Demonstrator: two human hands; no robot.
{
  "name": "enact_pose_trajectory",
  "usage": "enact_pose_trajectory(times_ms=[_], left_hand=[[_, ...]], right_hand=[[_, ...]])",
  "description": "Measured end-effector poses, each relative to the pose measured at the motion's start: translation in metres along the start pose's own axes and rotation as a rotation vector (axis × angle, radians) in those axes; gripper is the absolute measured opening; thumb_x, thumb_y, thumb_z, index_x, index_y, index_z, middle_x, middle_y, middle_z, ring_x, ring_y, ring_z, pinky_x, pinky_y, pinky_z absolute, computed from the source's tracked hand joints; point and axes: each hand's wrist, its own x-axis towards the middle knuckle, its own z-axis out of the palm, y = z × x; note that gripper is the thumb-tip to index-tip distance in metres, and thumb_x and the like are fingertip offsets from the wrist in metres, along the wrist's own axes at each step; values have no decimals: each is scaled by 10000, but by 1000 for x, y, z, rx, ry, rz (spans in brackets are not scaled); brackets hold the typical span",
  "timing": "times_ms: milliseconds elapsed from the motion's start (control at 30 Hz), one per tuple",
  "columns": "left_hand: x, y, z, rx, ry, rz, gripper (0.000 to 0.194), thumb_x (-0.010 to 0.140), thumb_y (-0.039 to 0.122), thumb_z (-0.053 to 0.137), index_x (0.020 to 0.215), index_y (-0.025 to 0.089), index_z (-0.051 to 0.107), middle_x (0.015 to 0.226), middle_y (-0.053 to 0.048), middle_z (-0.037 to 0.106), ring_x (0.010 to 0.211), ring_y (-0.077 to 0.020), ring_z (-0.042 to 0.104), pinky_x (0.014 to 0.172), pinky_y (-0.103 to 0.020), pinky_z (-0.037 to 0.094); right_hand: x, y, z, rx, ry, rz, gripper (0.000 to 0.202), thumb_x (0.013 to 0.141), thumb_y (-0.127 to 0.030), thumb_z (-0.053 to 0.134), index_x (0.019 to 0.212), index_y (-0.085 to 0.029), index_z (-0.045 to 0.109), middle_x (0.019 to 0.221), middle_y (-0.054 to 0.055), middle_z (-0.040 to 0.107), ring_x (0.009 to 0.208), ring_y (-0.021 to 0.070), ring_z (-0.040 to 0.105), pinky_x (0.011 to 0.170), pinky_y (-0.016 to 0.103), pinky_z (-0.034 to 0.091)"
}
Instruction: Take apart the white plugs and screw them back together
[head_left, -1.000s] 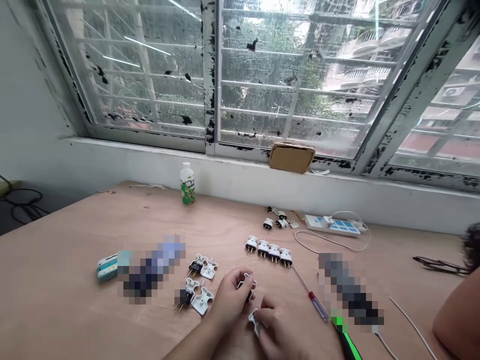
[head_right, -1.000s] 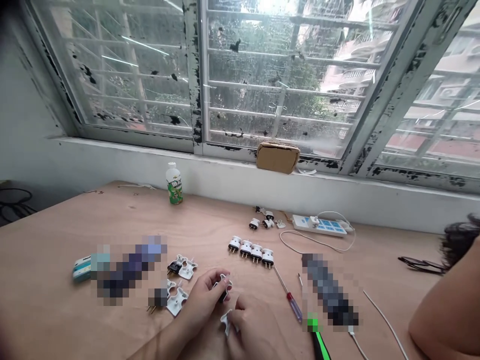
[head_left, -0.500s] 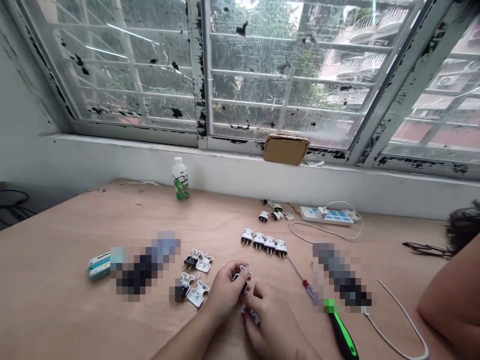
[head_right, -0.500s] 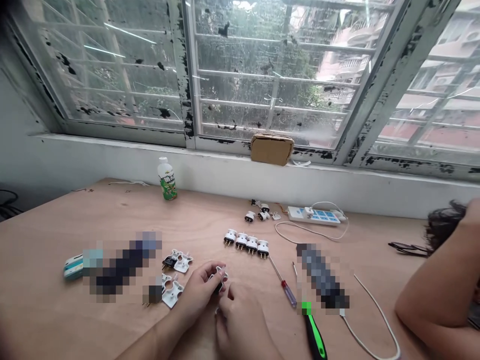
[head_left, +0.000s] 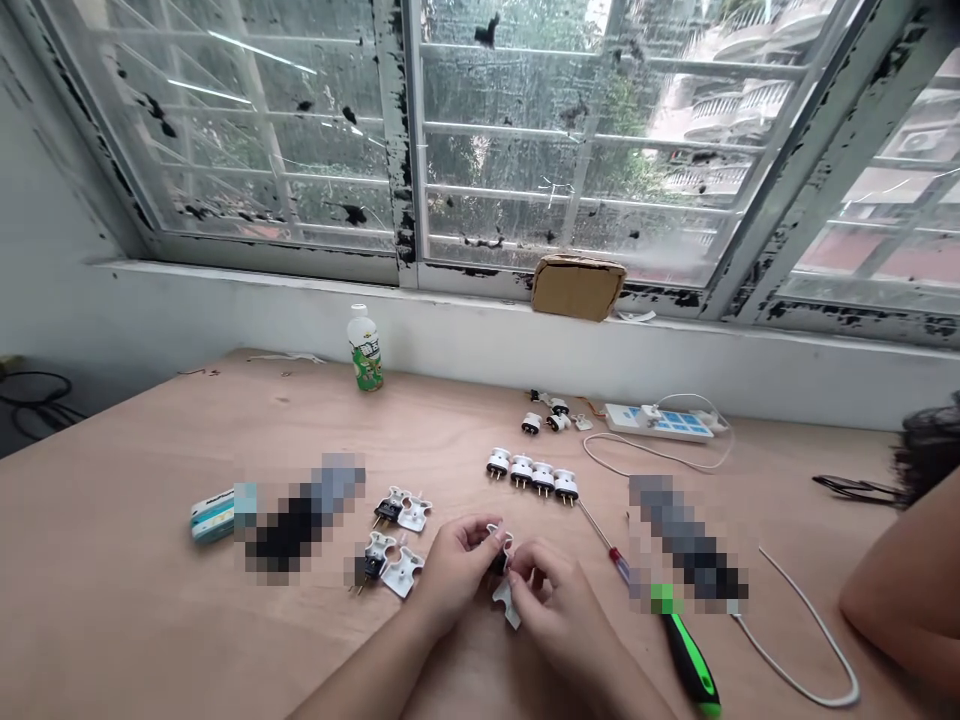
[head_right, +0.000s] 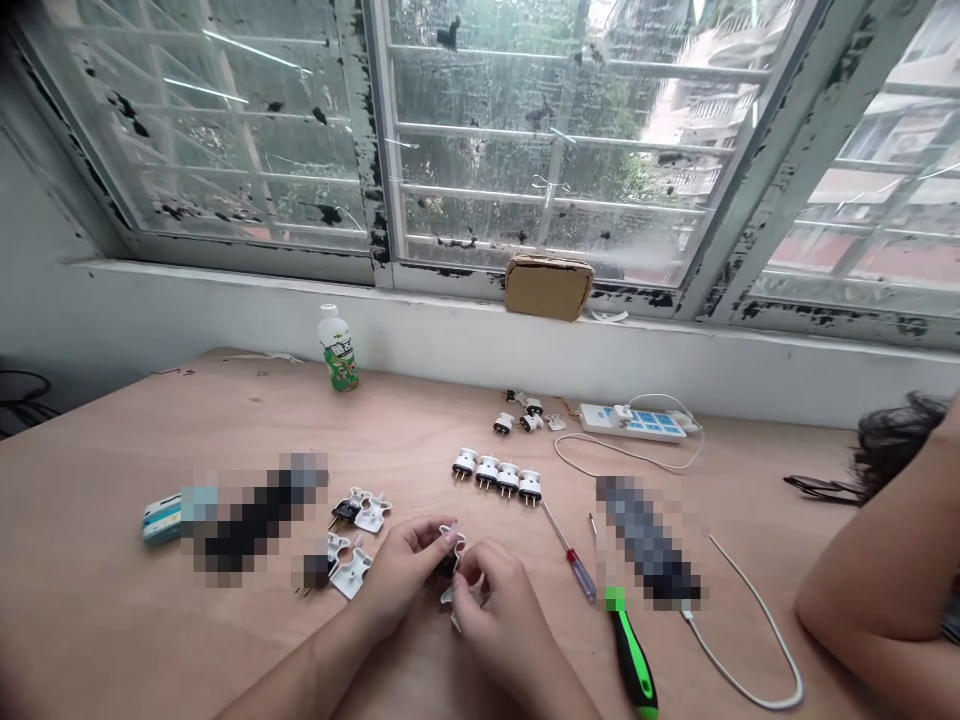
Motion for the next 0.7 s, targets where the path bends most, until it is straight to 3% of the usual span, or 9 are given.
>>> enact_pose_trajectory(times_ms=[200,400,700], left_hand=[[-3,7,2,-145,13,-91,475,637,425,870,950,117,691,817,-91,764,747,-229,733,663,-303,565],[-3,7,2,-161,50,-106,505,620,430,879,961,111,688,819,-98,762,770,-254,744,615,-302,571],[-2,6,2,-159,73,-102,507,617,421,883,960,105,684,816,-107,765,740,-244,745,620,-299,567]], right_hand=[[4,16,-5,34,58,62,142,859,-239,546,724,-196,544,741,22,652,688,154,597,624,243,470],[10,16,-23,-174,58,67,127,796,-142,533,690,-197,575,669,0,600,643,158,548,596,256,395],[13,17,-34,-345,-16,20,208,872,-136,466,792,-196,649,878,50,640,822,183,598,738,278,427]])
